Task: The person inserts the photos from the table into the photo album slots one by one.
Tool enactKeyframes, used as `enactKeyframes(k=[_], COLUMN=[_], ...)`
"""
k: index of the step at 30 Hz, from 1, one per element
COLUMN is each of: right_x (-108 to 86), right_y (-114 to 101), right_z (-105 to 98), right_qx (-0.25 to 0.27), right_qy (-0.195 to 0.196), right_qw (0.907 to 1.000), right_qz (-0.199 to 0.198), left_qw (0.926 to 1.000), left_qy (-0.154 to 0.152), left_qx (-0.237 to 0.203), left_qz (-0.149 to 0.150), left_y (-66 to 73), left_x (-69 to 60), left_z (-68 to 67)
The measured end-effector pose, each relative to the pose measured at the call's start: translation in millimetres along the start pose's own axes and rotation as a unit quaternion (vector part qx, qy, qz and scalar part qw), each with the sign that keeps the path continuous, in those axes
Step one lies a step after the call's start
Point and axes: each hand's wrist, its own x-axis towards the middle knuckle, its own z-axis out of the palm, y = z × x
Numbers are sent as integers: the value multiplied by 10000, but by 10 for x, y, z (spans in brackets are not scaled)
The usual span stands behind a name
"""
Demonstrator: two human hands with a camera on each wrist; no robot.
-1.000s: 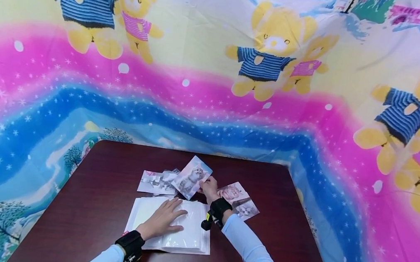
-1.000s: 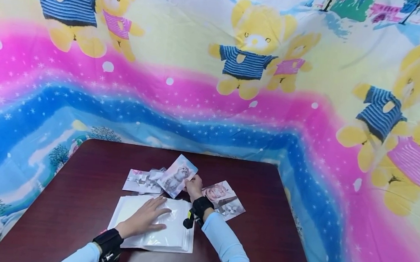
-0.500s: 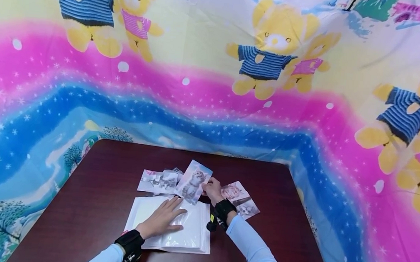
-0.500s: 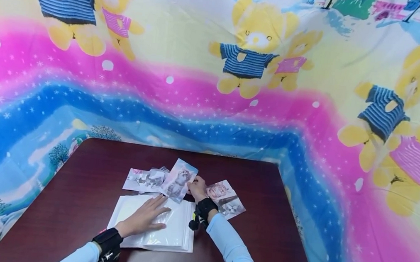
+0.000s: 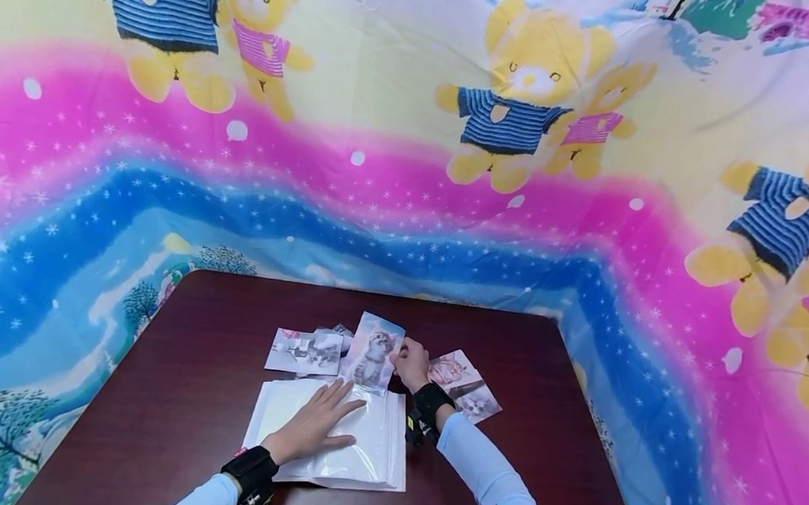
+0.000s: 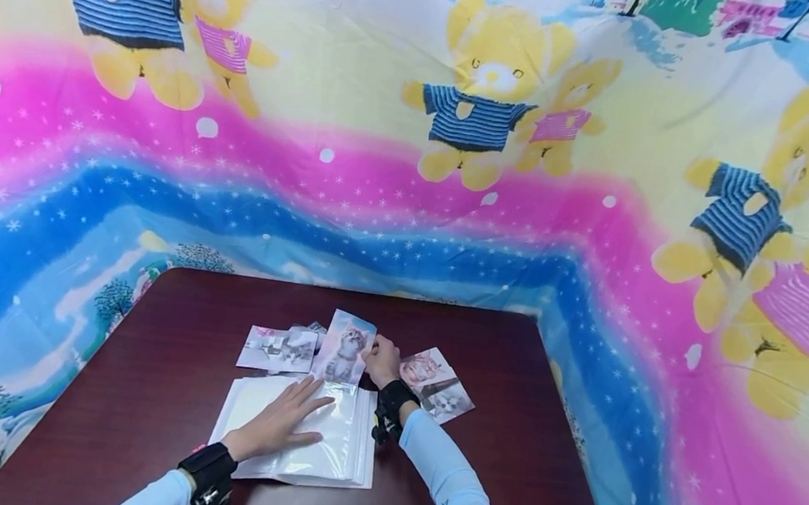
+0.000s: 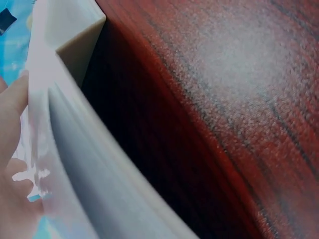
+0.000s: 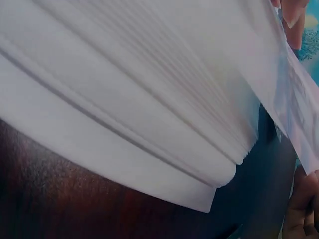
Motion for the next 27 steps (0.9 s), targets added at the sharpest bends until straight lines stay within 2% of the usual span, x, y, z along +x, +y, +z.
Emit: enactKeyframes(k=[6,10,13,17,21,27], right_x=[-15,-17,-10,-10,-28,-24], right_y=[-34,-53,-79,-140,-193,-153], right_z=[-9,-23,-29,-32,-28,10], right_qx=[-491,-674,-630,-665,-614,-230], right_qy=[68,-75,-354,-627,-678,-669], right_qw=[9983,9977,9973,9957,9955,9971], right_qz=[302,68,-101,-141,-246,-279], left_qw=[9994,9986,9985,9989,9986,9988], left_qy=[322,488,488,425,446,402], left_qx=[31,94,121,80,126,71], left_qz=[85,193,210,184,264,261], left_y=[-4,-27,-43,-49,-34,3], left_x=[-8,-2,4,3,2,-4], left_z=[41,62,69,72,68,46])
